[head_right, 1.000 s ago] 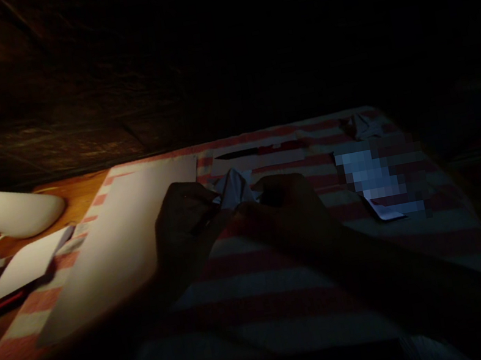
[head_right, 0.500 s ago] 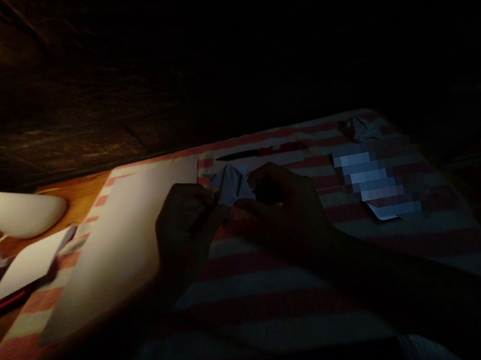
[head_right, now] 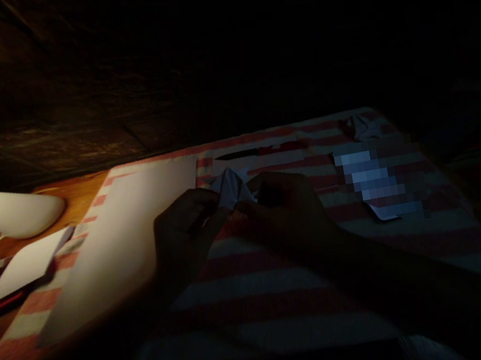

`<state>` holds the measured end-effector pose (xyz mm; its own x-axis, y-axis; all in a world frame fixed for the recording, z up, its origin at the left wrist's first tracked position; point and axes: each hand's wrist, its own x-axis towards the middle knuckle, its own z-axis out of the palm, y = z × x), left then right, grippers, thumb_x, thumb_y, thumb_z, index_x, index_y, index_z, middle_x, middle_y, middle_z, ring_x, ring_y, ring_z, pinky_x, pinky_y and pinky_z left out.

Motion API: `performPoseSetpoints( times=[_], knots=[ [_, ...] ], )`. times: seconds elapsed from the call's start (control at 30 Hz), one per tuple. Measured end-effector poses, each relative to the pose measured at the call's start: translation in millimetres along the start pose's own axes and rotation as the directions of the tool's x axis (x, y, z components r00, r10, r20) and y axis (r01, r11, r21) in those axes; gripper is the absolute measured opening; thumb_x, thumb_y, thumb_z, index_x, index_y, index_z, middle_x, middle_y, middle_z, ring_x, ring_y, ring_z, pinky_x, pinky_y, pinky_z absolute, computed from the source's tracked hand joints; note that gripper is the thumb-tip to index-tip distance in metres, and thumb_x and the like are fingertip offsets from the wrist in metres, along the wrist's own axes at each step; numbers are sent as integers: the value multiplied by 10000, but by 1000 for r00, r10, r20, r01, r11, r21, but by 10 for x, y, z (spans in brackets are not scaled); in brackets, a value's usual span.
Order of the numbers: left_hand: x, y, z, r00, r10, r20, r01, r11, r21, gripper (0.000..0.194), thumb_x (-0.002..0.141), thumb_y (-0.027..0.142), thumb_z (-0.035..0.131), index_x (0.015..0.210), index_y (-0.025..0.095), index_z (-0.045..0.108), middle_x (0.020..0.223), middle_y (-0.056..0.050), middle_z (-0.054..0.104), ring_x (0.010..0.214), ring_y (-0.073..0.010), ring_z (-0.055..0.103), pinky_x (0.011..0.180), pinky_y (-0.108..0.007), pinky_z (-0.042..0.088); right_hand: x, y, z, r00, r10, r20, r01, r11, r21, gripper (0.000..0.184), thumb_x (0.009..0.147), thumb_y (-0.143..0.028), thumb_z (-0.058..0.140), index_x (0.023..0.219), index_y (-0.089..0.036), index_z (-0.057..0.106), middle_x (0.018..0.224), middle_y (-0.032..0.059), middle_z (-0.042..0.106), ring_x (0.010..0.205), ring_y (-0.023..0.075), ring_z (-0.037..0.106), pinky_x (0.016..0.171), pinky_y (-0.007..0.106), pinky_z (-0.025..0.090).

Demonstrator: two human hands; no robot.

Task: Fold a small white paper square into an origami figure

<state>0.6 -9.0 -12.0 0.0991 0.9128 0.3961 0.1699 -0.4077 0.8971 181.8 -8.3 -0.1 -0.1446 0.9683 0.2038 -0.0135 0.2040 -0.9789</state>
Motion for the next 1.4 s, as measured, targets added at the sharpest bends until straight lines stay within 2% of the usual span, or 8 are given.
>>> performPoseSetpoints(
  times=[0.27,0.4,0.53,0.67,0.87,1.07,1.27,1.4],
  knots=[
    [4,47,28,986,-166,-10,165,985,-57,83,759,166,719,812,155,657,753,-4,672,701,-132,634,621,-235,498,-17,47,23,998,59,7,-59,997,57,88,807,-256,804,824,-190,749,797,25,747,683,146,655,614,267,495],
    [-8,85,70,956,-291,-24,286,949,-131,78,736,181,709,781,154,652,719,4,650,669,-129,599,590,-237,471,-23,43,62,999,47,6,-48,997,65,93,786,-226,814,829,-194,737,822,29,745,710,157,665,620,275,503],
    [-6,83,86,933,-358,-24,346,916,-204,82,699,165,707,766,152,661,686,14,628,656,-122,582,571,-224,454,-27,52,80,999,46,5,-47,993,107,115,779,-220,818,852,-201,731,851,35,751,754,175,687,661,295,533],
    [4,36,78,927,-374,-4,364,905,-223,85,683,168,711,753,146,667,688,4,646,660,-118,587,572,-214,451,-27,76,70,995,87,47,-92,990,111,109,794,-253,813,859,-196,746,848,43,765,740,181,698,649,297,544],
    [10,20,77,926,-377,3,372,912,-172,89,696,184,705,709,156,621,653,13,620,614,-106,568,546,-210,435,-32,69,47,994,110,10,-110,994,26,96,803,-256,802,849,-188,751,837,37,771,727,169,697,637,277,536],
    [14,64,101,936,-353,5,344,910,-232,201,704,167,722,891,171,648,727,11,671,652,-122,616,570,-217,480,-29,52,42,996,85,23,-86,996,24,122,814,-266,796,810,-182,707,786,30,739,704,167,678,625,279,524],
    [38,55,95,942,-336,10,330,919,-214,58,717,164,716,773,165,697,712,-3,683,642,-119,619,566,-218,502,-7,103,35,997,53,-51,-53,999,11,242,758,-230,839,933,-210,674,898,30,729,756,169,665,661,293,530],
    [56,83,90,943,-332,12,324,911,-254,71,696,149,733,692,170,665,617,26,637,567,-96,588,519,-193,485,-32,71,50,997,72,3,-72,997,20,137,799,-288,817,842,-212,712,792,28,718,708,173,653,627,299,523]
  ],
)
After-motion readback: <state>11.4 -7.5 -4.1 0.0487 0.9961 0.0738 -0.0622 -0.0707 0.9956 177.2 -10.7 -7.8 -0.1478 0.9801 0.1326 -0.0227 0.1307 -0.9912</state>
